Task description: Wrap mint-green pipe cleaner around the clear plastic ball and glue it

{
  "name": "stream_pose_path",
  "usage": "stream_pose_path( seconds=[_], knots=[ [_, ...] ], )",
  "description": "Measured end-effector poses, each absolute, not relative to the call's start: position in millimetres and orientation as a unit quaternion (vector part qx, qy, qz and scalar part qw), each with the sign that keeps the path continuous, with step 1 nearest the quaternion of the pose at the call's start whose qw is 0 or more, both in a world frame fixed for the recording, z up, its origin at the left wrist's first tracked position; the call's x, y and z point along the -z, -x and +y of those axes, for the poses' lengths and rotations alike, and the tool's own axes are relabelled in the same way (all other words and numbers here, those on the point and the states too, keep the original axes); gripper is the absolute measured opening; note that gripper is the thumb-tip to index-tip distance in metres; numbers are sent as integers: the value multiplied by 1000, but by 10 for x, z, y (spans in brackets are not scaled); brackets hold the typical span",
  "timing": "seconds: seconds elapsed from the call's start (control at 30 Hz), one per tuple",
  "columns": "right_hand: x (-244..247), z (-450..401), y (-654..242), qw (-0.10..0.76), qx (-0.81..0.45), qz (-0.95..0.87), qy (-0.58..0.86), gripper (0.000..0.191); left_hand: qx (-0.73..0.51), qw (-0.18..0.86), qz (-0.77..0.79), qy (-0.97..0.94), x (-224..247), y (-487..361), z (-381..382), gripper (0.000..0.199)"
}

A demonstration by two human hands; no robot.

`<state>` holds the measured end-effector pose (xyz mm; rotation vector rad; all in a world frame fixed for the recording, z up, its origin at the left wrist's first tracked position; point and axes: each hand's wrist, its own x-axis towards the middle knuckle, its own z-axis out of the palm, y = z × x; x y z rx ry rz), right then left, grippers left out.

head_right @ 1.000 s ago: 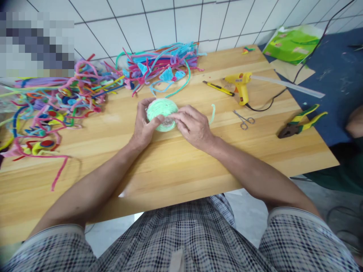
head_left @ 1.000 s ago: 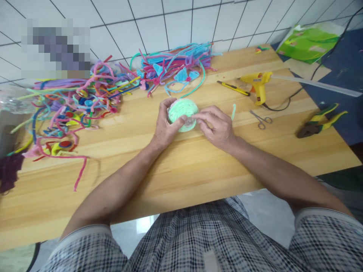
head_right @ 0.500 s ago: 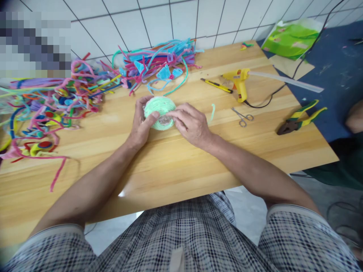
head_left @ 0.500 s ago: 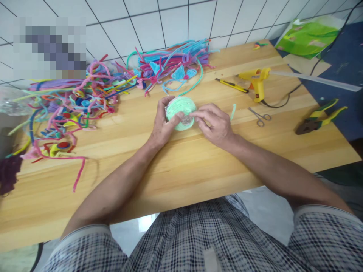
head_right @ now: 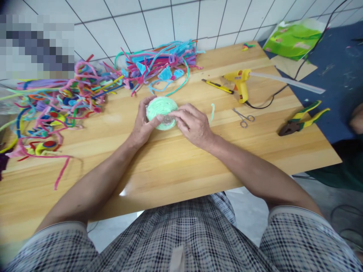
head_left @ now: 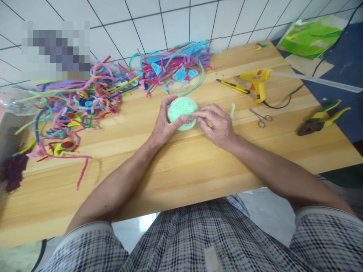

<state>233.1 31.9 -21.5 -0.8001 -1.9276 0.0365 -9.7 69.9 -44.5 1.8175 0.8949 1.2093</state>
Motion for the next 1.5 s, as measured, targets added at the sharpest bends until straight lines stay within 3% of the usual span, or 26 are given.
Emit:
stream_pose_path(
  seconds=[0.33, 0.63, 0.8, 0.97, 1.2, 1.5],
  knots=[
    [191, 317, -2373, 512, -8, -788, 341, 33, -466, 406, 381, -687, 382, 7, 651, 98],
    [191, 303, -2374, 490, -22, -784, 382, 11, -492, 419, 368, -668, 334, -89, 584, 97],
    [260, 355, -2423, 530, 1, -758, 379, 39, -496, 405, 343, -687, 357, -157, 530, 95],
    [414, 386, -2488, 502, -155, -752, 398, 73, -494, 372, 321, -717, 366, -169, 535, 84],
    [430, 336, -2508, 444, -280, -734, 431, 76, -482, 377, 318, -724, 357, -162, 564, 82],
    [430, 365, -2490, 450, -294, -714, 449, 77, -467, 394, 329, -720, 302, -161, 546, 78]
  ],
)
